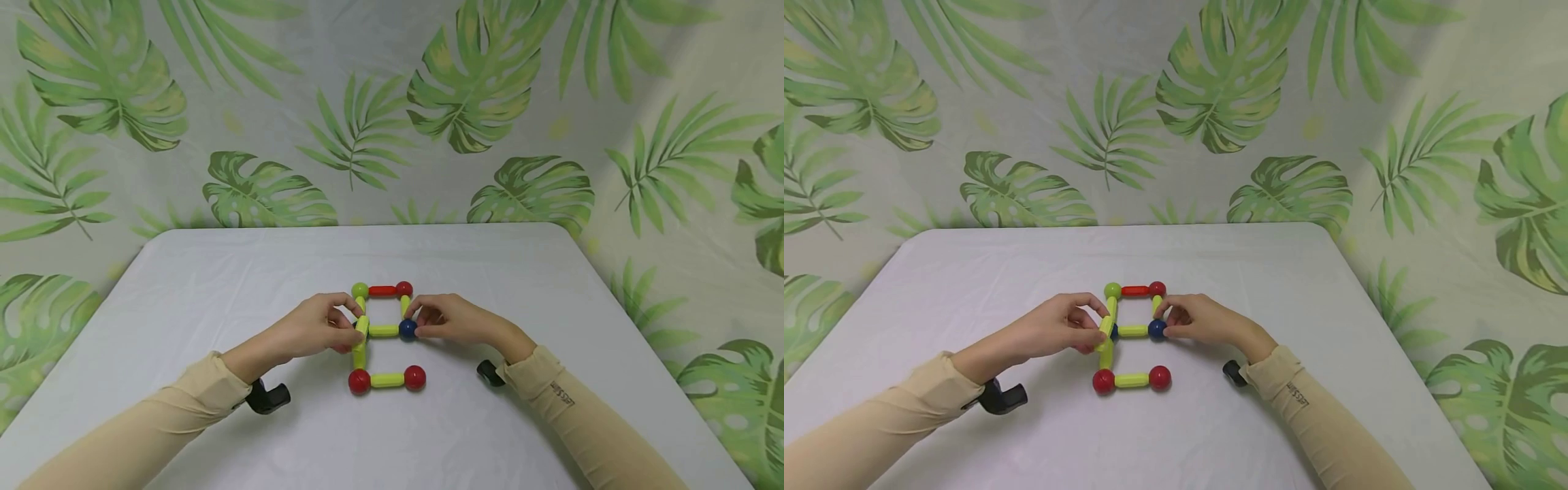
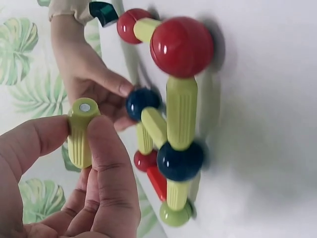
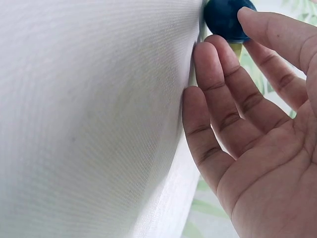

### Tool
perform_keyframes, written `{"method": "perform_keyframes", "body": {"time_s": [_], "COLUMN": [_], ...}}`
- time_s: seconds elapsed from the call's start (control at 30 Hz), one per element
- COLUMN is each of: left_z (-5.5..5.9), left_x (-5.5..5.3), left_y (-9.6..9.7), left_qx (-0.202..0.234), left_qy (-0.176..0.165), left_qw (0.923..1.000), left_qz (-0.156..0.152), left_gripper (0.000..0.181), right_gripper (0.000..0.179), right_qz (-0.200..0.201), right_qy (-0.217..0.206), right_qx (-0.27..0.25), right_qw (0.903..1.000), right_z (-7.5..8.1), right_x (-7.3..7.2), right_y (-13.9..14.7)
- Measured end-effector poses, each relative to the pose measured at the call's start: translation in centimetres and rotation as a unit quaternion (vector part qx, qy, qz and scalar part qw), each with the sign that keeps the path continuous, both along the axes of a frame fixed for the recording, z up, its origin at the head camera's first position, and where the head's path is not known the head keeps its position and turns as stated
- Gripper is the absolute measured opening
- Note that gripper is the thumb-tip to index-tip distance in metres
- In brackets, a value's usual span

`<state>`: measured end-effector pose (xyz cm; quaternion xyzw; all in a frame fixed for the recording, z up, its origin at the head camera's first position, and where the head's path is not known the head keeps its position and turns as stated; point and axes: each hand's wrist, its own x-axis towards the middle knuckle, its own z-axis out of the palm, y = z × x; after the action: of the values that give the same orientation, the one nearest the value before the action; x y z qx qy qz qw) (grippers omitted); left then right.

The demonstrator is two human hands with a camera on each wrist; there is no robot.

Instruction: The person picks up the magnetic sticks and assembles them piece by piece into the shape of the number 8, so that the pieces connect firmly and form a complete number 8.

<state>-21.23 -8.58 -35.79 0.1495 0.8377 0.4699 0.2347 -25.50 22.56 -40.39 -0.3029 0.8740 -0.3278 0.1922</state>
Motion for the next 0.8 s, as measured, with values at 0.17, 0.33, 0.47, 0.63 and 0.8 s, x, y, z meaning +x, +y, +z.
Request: {"method": "perform_keyframes", "body": {"time_s": [0.17,0.33,0.47,0.63,0.8], "left_z": [-0.6,-1.3,-1.8,-1.9,-2.3], "left_x": [0.2,0.2,0.1,0.0,0.1], "left_y": [1.5,2.8,3.6,4.6,5.4], "left_qx": [0.031,0.034,0.044,0.057,0.075], "left_qy": [-0.029,-0.049,-0.074,-0.095,-0.116], "left_qw": [0.9991,0.9982,0.9963,0.9939,0.9904], "left_qz": [-0.001,-0.008,-0.007,-0.003,0.006], "left_gripper": [0.036,0.036,0.032,0.026,0.023], "right_gripper": [0.026,0.026,0.025,0.025,0.026], "right_qz": [0.001,0.002,0.002,0.002,0.004], "right_qy": [-0.004,-0.003,-0.004,-0.004,-0.009], "right_qx": [-0.005,-0.010,-0.012,-0.012,-0.015], "right_qw": [1.0000,0.9999,0.9999,0.9999,0.9998], "right_z": [-0.1,-0.2,-0.1,-0.2,-0.3], "right_x": [-0.2,-0.3,-0.3,-0.3,-0.3], "right_y": [0.1,0.2,0.2,0.2,0.1]}}
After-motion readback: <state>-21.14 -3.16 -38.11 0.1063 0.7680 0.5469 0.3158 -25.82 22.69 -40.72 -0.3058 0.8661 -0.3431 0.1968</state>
